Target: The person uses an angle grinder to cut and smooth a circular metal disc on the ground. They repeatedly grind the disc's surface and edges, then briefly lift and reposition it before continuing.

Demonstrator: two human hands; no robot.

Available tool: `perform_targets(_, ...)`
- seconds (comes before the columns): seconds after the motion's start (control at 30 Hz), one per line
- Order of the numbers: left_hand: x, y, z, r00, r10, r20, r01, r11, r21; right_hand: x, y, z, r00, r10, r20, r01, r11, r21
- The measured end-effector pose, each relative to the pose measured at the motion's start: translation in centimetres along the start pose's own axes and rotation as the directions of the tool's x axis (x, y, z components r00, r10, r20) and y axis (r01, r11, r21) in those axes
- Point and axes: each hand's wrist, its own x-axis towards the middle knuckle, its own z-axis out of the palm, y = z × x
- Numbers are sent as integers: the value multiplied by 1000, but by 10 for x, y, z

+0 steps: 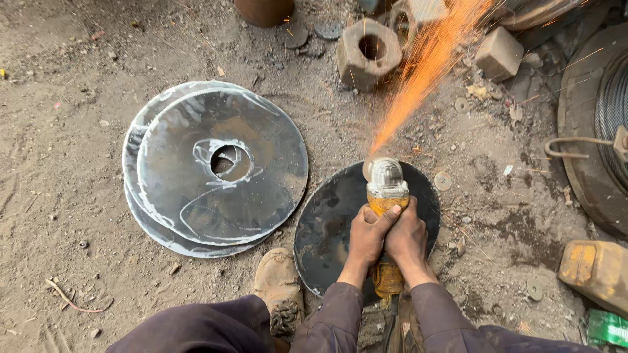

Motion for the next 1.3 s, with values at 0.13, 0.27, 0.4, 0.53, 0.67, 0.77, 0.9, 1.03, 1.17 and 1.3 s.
perform_targets(0.13, -3, 0, -1, 999, -38, 25, 41, 991, -128, -3, 0, 0, 1000, 25, 10, -25, 1000, -3)
perform_targets(0.27, 3, 8, -1, 999, -43, 14, 44, 999, -31, 1, -8, -3, 999, 41, -7, -41, 999, 34)
perform_targets(0.4, 4, 10, 1, 1000, 4, 25, -1, 994, -113, 7, -8, -5, 1000, 4, -27, -4, 1000, 24)
perform_targets(0.53, 2, 5, 3, 999, -20, -41, 20, 1000, 0, 7, 0, -2, 1000, -8, -18, 8, 1000, 30)
perform_targets(0.67, 4, -1, 3, 1000, -3, -26, 2, 998, -59, 3, -1, -2, 1000, -26, -7, 26, 999, 25)
perform_targets(0.77, 4, -3, 3, 1000, -10, -27, 8, 996, -85, -1, -9, -5, 999, -46, -12, 46, 998, 38)
perform_targets(0.9, 3, -3, 4, 1000, 2, -8, -3, 988, -153, -4, -14, -9, 999, -49, 0, 49, 998, 31)
perform_targets(1.03, 0, -5, 2, 1000, -15, 6, 15, 985, -171, -3, -10, -5, 999, -54, 7, 54, 999, -3)
perform_targets(1.17, -4, -9, 0, 999, -39, 14, 41, 983, -180, -4, -5, -3, 998, -56, 21, 56, 998, -28)
perform_targets(1.3, -4, -11, 1, 999, -29, 33, 35, 976, -214, -6, -9, -7, 997, -54, 48, 55, 998, -39)
